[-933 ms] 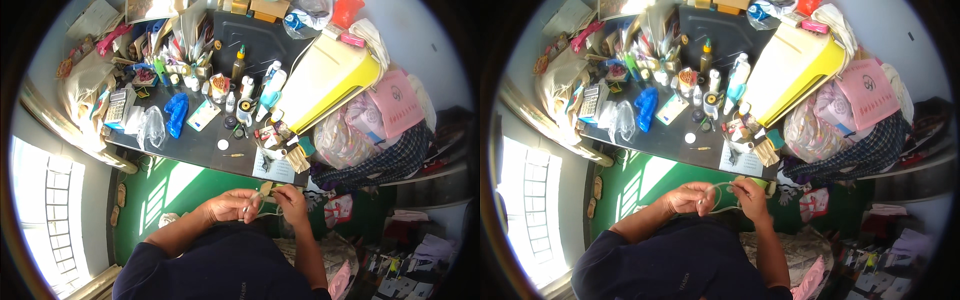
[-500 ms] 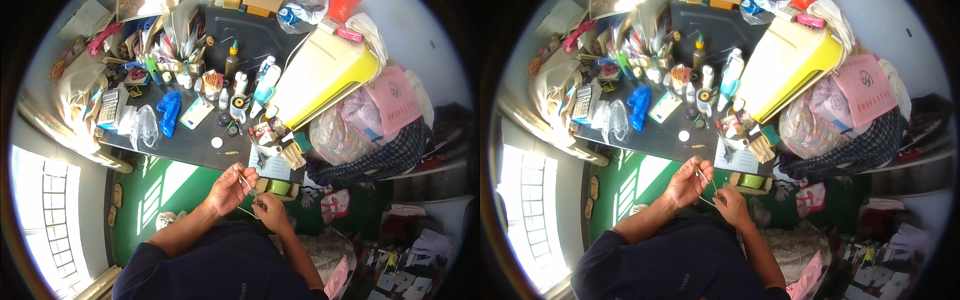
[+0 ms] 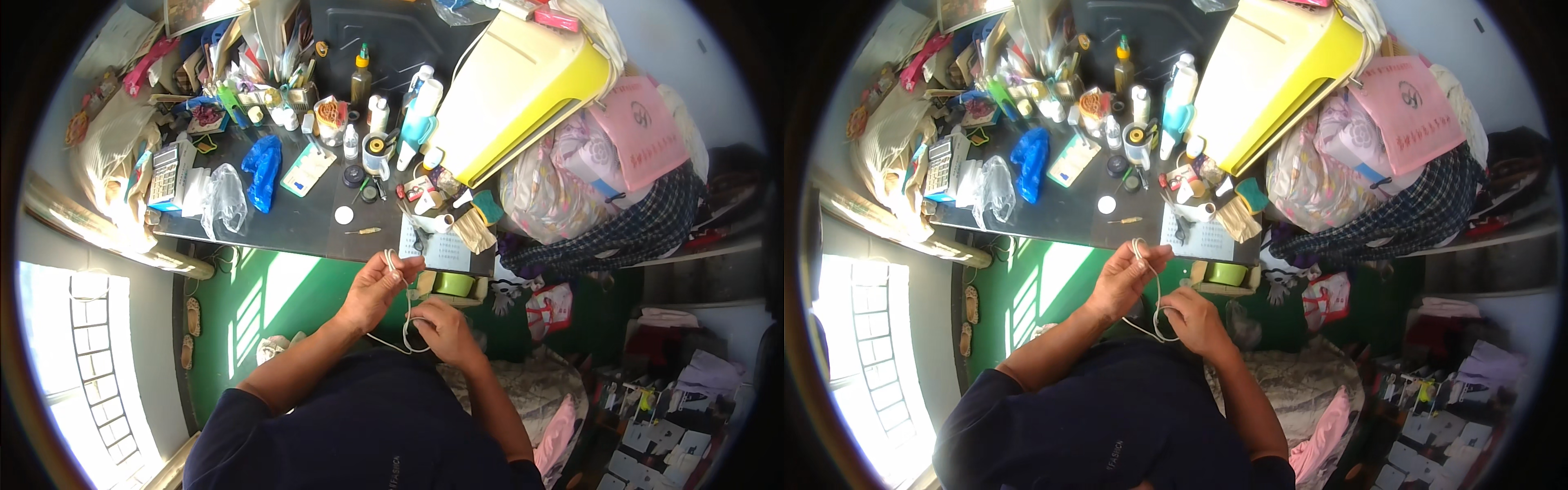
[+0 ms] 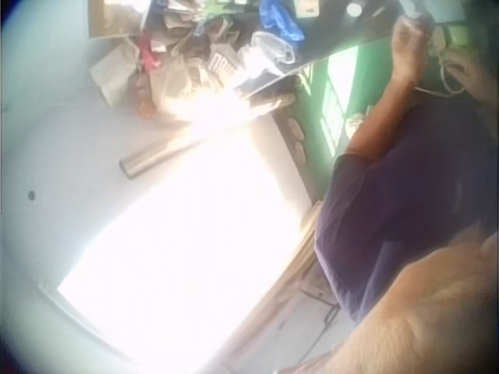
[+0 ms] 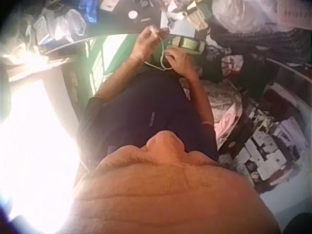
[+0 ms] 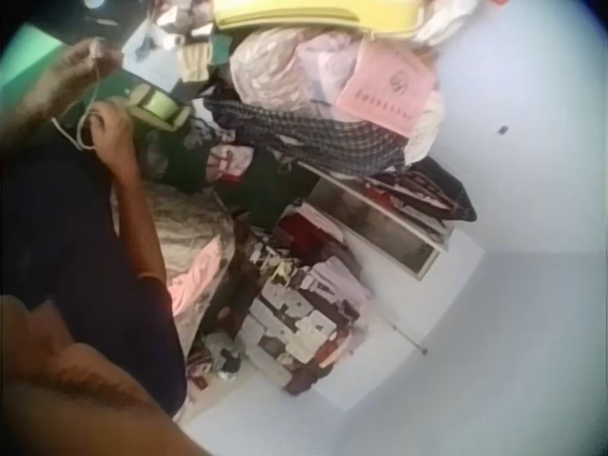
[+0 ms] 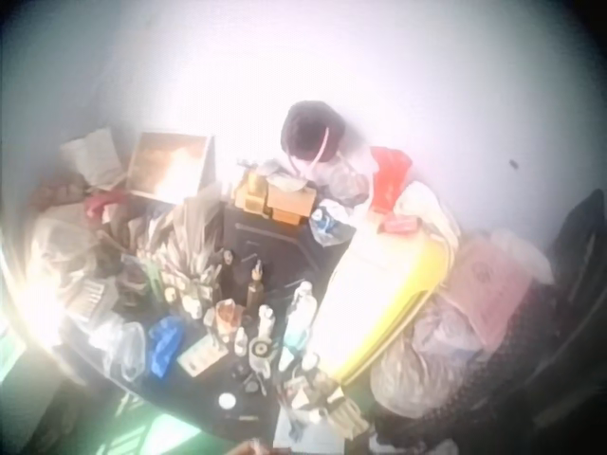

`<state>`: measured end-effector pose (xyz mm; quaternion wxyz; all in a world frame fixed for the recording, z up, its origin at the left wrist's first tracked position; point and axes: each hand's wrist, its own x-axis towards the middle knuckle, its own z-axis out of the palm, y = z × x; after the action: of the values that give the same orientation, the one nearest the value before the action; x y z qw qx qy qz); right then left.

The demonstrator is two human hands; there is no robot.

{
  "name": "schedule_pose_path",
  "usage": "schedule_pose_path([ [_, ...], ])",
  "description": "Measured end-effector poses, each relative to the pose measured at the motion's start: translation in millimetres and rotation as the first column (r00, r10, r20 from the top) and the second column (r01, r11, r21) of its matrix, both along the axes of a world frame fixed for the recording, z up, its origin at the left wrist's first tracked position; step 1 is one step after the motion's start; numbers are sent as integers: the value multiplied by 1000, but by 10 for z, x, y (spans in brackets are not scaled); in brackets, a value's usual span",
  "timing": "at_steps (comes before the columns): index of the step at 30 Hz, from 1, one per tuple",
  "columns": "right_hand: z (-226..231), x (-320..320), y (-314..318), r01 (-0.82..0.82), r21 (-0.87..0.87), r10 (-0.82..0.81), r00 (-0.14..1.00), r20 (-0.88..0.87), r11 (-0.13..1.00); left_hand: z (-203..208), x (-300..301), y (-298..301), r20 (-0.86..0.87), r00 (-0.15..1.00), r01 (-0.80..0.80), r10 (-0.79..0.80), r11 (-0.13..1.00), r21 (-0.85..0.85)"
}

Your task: The person repairs a white cable by cutting the outer sheath with scissors, stripping the insulation, and wrapping the exposed section with green tape. They handle the cable and scissors throughout the process.

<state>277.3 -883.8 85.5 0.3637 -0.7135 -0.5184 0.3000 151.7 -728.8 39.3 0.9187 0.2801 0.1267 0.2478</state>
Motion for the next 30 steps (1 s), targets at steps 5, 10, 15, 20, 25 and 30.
schedule_pose_path([
  [5, 57, 78, 21, -34, 31, 32, 998, 57, 999, -37, -27, 1, -151, 982, 160, -110, 913, 376],
  [10, 58, 136, 28, 3, 62, -9, 996, 89, 998, 248, -74, 65, -367, 925, 332, -96, 673, 661],
  [15, 98, 131, 48, 74, 64, -75, 997, 23, 995, 334, -122, 144, -439, 895, 423, -73, 451, 786],
  [20, -95, 231, -16, 224, -29, -225, 955, -195, 974, 319, -183, 173, -481, 857, 514, -184, 368, 775],
  [25, -117, 259, -34, 315, -191, -368, 785, -498, 930, 270, -185, 108, -504, 854, 517, -129, 318, 795],
  [30, -220, 310, -73, 373, -278, -463, 640, -613, 885, 288, -183, 44, -496, 864, 504, -90, 201, 840],
])
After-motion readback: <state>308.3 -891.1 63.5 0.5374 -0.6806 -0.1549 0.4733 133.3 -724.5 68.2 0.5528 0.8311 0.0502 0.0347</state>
